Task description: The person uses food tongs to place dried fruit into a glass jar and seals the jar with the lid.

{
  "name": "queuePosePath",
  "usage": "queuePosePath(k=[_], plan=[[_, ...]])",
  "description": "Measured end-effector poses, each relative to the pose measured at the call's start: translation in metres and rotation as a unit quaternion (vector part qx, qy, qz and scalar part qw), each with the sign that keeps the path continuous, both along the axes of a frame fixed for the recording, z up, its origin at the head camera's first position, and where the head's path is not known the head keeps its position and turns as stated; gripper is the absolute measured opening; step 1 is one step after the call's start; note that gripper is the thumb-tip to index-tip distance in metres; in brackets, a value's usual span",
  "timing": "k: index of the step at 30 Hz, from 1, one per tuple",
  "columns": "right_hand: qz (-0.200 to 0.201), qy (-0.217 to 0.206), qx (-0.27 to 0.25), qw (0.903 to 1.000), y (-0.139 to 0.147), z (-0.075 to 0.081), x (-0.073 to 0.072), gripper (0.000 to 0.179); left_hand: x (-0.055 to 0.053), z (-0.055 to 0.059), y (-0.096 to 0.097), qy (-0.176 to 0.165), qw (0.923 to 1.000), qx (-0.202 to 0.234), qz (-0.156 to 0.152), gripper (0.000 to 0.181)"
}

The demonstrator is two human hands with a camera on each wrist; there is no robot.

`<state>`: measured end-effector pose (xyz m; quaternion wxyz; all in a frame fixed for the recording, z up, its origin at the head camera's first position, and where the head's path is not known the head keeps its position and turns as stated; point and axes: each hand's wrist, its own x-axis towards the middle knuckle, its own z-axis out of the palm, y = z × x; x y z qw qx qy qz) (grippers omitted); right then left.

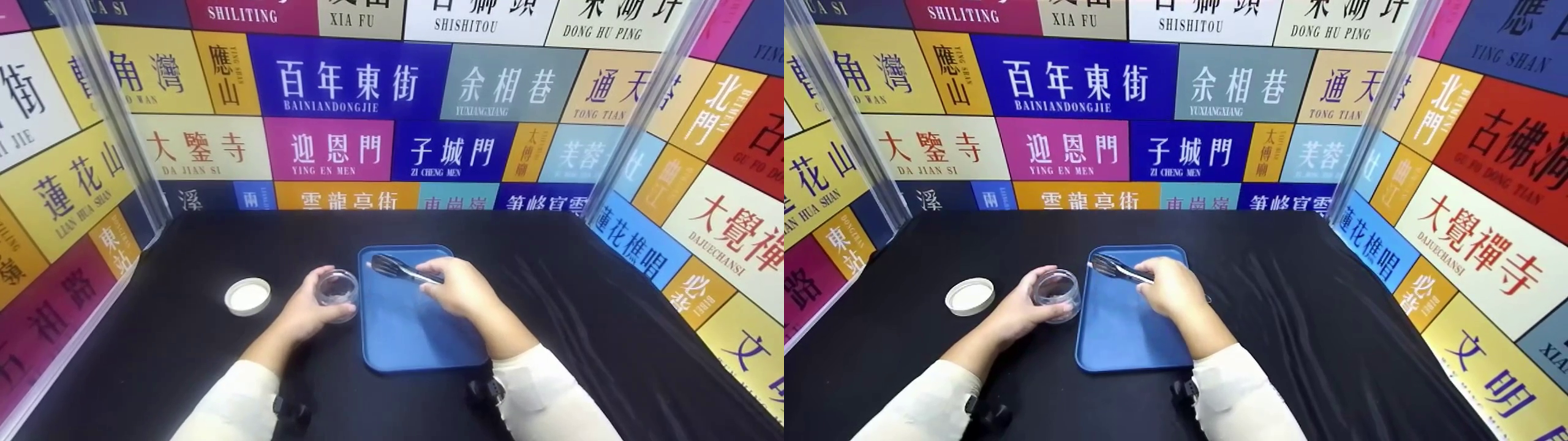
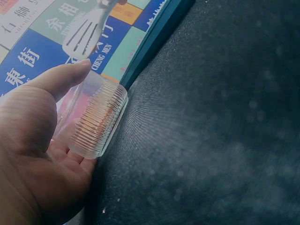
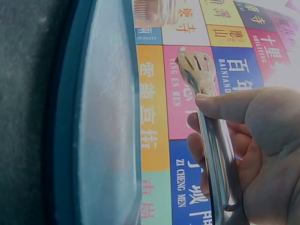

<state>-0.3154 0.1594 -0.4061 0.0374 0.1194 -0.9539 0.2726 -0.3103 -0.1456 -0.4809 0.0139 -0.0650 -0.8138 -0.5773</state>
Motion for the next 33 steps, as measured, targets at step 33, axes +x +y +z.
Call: queuePosePath(k=[33], plan=[[0.069, 0.072, -0.020, 0.9948, -0.041, -0.004, 0.026, 0.037, -0.001, -0.001, 0.001, 0.012, 0.9995, 0.024, -0.014, 0.095]])
